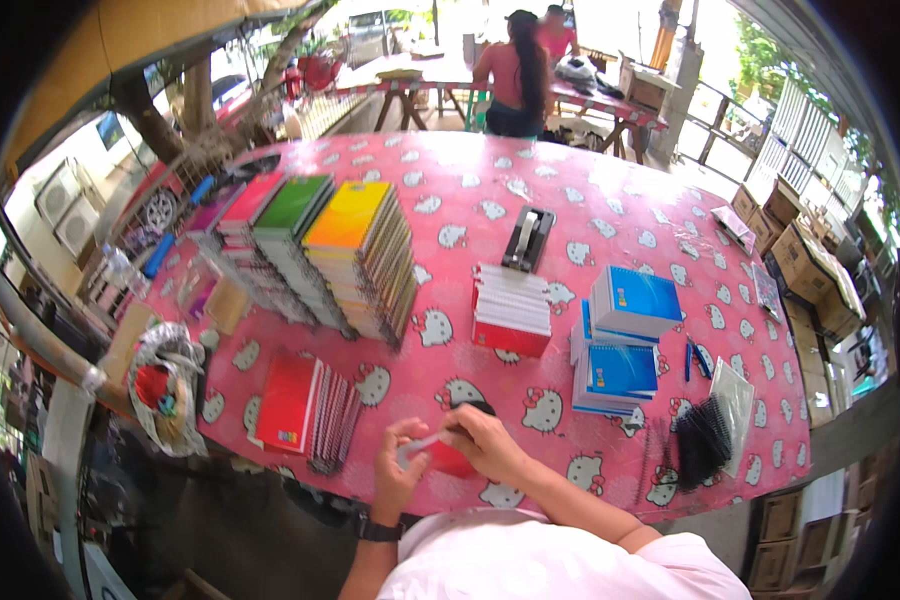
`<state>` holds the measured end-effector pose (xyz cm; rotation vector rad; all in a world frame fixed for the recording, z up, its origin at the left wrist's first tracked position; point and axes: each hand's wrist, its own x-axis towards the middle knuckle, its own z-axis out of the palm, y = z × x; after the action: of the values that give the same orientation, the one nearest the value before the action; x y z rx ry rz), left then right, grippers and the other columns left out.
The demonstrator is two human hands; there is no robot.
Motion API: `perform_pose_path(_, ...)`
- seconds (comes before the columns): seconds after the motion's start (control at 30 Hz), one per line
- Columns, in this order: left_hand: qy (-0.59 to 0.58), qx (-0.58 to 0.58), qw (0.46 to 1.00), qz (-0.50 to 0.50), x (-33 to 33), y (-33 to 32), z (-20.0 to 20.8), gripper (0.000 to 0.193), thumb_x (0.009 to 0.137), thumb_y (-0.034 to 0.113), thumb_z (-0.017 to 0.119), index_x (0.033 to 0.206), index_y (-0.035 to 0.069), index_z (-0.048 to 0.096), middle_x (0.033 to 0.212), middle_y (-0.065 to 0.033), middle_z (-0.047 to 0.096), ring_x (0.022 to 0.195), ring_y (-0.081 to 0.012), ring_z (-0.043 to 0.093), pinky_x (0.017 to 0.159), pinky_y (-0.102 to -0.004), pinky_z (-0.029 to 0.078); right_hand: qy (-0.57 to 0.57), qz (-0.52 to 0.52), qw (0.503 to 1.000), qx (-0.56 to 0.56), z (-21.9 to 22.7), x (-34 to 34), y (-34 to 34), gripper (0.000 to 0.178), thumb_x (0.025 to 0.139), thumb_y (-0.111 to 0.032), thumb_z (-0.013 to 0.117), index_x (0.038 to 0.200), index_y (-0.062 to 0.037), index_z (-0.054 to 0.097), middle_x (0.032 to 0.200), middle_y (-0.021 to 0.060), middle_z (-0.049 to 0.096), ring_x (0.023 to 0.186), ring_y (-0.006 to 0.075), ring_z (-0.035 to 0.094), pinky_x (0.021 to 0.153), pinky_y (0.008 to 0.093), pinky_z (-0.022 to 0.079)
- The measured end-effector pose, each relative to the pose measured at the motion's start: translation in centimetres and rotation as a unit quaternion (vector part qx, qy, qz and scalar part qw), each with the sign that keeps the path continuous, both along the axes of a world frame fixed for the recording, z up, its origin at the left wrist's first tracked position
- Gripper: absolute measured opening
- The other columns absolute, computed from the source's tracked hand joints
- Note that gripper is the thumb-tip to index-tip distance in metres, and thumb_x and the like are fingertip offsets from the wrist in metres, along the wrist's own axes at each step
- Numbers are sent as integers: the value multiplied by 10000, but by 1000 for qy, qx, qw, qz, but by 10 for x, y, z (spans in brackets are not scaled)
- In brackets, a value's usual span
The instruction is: The person repeatedly picks up a notebook cover and a stack of paper, inserts the paper into the cover, and places the assembled notebook onto a growing stack. The process is repeated multiple times at a table covered with a pink Hello Kitty tablecloth.
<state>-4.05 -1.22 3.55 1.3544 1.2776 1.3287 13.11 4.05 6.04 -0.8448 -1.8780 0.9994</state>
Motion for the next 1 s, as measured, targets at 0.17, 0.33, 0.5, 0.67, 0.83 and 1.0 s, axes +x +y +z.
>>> perform_pose_path(0.17, -210, -31, 977, 12, 8, -8, -25, 513, 864, 160, 672, 1296, 34, 426, 1174, -97, 560, 1059, -174, 537, 950, -313, 424, 107, -9, 985, -133, 8, -17, 6, 72, 914, -73, 588, 961, -19, 573, 871, 12, 558, 824, 65, 509, 728, 230, 436)
perform_pose_path(0.33, -239, -55, 968, 45, -13, -25, -25, 366, 960, 190, 548, 1268, 10, 462, 1144, -68, 564, 1076, -140, 511, 950, -285, 396, 298, 41, 909, -289, 3, -31, 16, 161, 953, -125, 550, 1079, -26, 530, 936, 10, 581, 868, 60, 538, 797, 209, 431)
perform_pose_path(0.5, -47, 37, 960, 273, -77, -19, 38, 326, 957, 222, 556, 1179, -16, 558, 1131, -58, 589, 1058, -124, 521, 943, -284, 408, 252, 78, 927, -266, 23, -43, 11, 267, 956, -151, 542, 1191, -36, 492, 1142, 60, 556, 1045, 106, 515, 901, 268, 421)
perform_pose_path(0.67, 330, 10, 864, 379, -148, -6, 76, 321, 904, 234, 610, 1129, 6, 625, 931, -135, 612, 940, -279, 575, 839, -344, 441, 104, 89, 968, -208, 11, -46, 22, 283, 913, -164, 610, 1162, -49, 539, 1151, 60, 551, 1039, 149, 529, 881, 301, 443)
perform_pose_path(0.83, 383, 162, 848, 327, -168, 4, 41, 404, 871, 237, 638, 1209, 20, 591, 1205, -174, 534, 1105, -319, 505, 930, -400, 400, 99, -3, 995, -20, -15, -100, 66, 330, 872, -211, 660, 1159, -65, 583, 1113, 115, 593, 1013, 221, 574, 840, 324, 478)
perform_pose_path(1.0, 61, 201, 916, 343, -160, 2, -11, 557, 968, 387, 413, 1313, -47, 471, 1268, -171, 541, 1136, -269, 526, 993, -387, 381, 237, 178, 934, -196, -11, -195, 93, 488, 883, -292, 644, 1252, 6, 532, 1250, 162, 566, 1128, 258, 555, 967, 344, 418)
